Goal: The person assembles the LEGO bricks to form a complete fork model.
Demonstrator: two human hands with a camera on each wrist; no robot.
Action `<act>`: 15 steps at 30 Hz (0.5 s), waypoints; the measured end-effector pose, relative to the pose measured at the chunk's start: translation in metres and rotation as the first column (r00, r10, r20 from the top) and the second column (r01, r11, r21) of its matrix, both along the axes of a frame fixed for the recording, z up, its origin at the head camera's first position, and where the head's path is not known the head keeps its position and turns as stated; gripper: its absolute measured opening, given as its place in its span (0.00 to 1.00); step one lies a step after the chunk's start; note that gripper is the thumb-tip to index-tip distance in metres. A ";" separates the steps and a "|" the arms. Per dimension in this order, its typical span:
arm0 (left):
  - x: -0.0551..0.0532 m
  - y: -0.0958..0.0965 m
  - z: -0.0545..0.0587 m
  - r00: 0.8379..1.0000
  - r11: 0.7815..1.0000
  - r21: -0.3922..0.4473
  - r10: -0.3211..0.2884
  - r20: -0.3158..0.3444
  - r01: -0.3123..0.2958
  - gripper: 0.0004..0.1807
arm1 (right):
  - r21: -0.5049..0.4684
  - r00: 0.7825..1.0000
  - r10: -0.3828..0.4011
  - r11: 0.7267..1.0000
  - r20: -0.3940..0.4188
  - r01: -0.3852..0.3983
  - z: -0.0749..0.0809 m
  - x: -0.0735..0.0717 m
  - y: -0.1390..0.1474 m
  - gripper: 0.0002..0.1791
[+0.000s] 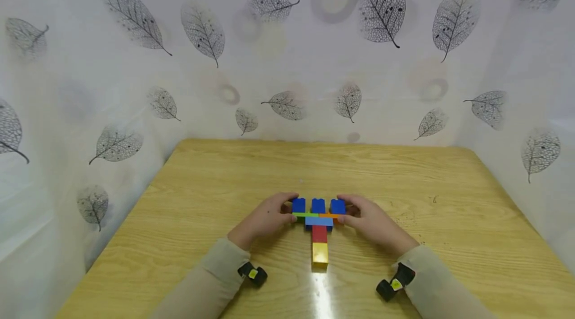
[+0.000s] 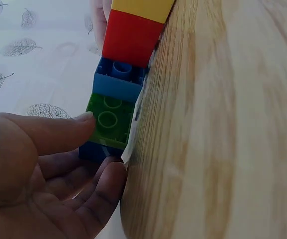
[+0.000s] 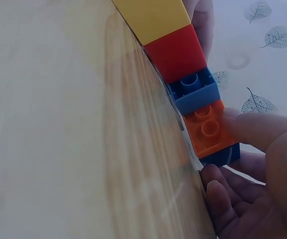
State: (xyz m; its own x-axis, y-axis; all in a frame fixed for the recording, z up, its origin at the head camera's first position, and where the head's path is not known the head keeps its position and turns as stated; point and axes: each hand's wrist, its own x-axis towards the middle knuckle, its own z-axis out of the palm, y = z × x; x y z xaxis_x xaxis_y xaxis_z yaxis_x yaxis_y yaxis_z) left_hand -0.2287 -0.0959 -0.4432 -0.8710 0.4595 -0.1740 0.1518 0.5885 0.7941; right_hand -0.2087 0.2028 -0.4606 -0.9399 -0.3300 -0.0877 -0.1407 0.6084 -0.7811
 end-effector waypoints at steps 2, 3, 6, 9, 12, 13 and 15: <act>0.001 0.000 -0.002 1.000 1.000 -0.012 0.013 0.013 -0.013 0.31 | 0.001 1.000 0.007 1.000 0.000 -0.007 -0.002 0.000 0.000 0.34; 0.001 0.001 -0.003 1.000 1.000 -0.019 0.020 0.018 -0.020 0.31 | 0.002 1.000 0.007 1.000 0.000 -0.007 -0.003 0.000 0.000 0.34; 0.002 0.002 -0.005 0.999 0.999 -0.038 0.036 0.034 -0.034 0.31 | 0.011 1.000 -0.003 1.000 0.006 0.003 -0.005 0.000 0.000 0.33; 0.001 0.003 -0.006 0.998 0.998 -0.037 0.044 0.051 -0.043 0.32 | 0.019 1.000 -0.017 1.000 0.011 0.017 -0.006 0.000 0.000 0.33; 0.000 0.002 -0.007 0.998 0.999 -0.038 0.038 0.045 -0.037 0.34 | 0.023 1.000 -0.012 1.000 -0.005 0.012 -0.004 0.000 0.001 0.34; -0.001 0.001 -0.007 0.999 0.999 -0.035 0.035 0.031 -0.034 0.35 | 0.029 1.000 -0.016 0.999 -0.015 0.016 -0.003 0.001 0.002 0.35; -0.001 -0.003 -0.006 0.999 0.998 -0.053 0.031 -0.025 -0.033 0.37 | 0.046 0.999 -0.021 0.999 -0.050 0.024 0.000 0.001 0.006 0.36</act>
